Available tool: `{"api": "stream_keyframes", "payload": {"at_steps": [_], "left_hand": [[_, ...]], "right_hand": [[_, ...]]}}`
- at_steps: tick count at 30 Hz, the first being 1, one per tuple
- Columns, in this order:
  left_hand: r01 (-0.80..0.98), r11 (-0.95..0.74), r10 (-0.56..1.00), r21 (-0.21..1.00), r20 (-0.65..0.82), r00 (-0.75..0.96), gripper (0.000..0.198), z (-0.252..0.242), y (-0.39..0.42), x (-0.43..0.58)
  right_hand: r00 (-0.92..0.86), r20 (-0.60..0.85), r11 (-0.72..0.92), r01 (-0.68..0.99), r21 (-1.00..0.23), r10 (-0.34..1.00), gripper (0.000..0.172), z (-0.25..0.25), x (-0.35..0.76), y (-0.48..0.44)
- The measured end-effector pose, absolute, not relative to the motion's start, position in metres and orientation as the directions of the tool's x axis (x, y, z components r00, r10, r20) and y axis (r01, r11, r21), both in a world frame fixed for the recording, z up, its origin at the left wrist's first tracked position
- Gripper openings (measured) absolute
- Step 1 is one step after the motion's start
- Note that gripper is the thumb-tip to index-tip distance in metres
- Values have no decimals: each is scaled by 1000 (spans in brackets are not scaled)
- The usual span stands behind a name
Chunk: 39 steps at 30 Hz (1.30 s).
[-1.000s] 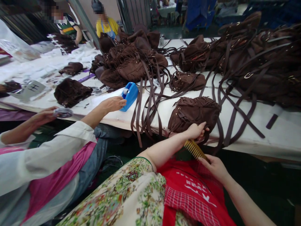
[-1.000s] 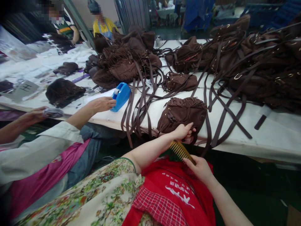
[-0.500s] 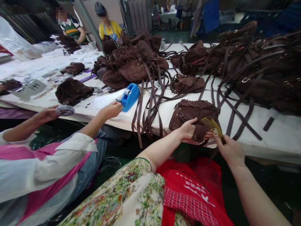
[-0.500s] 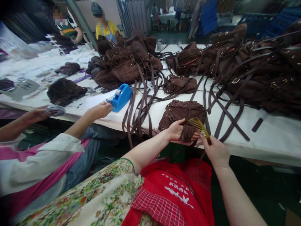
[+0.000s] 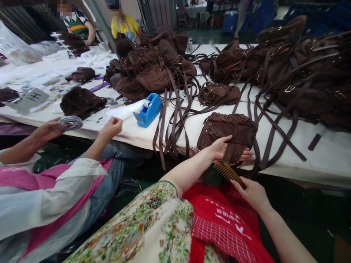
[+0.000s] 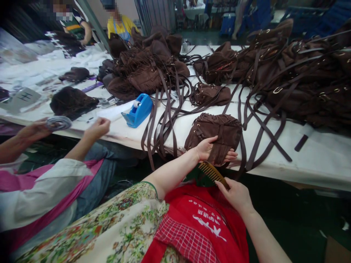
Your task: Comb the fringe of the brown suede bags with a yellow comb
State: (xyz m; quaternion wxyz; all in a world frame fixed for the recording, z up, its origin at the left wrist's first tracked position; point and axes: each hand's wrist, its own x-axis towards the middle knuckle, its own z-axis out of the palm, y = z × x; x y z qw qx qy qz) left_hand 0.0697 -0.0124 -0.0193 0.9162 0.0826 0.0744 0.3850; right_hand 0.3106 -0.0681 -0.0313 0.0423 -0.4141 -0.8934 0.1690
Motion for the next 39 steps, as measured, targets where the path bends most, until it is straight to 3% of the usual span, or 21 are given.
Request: {"api": "stream_keyframes", "payload": {"at_steps": [2,6,8,11,14,18,27,33,36,39], "left_hand": [[-706,677,729,209,-52,683,69,-16,-15,72],[-725,646,763,239,-229,605,45,-8,-17,80],[-727,592,805,348,-300,511,37,-8,-17,89],[-660,487,872,572,-361,331,39,-12,-16,105],[-560,379,922,736,-354,159,44,-18,-17,119],[-403,325,940,855,-338,41,48,-17,-20,125],[-231,328,941,916,-338,-5,49,-6,-26,122],[172,252,967,952,-242,-76,36,-6,-28,130],[179,263,965,948,-260,-40,30,-3,-34,130],[91,299,953,950,-303,32,27,0,-39,121]], "right_hand": [[-666,-68,602,708,-369,743,53,-30,315,-72],[-628,-90,548,733,-404,773,51,-22,317,-72],[-633,-138,482,696,-532,762,48,-16,313,-73],[-651,-194,362,617,-698,734,44,-10,305,-76],[-633,-214,315,616,-722,744,41,-5,304,-80],[-604,-233,312,658,-686,762,40,0,308,-84],[-589,-329,202,658,-725,738,45,-2,310,-91],[-635,-471,7,600,-800,613,48,20,299,-112],[-674,-420,37,553,-833,607,42,35,292,-114],[-582,-326,58,544,-837,745,43,40,294,-102]]}}
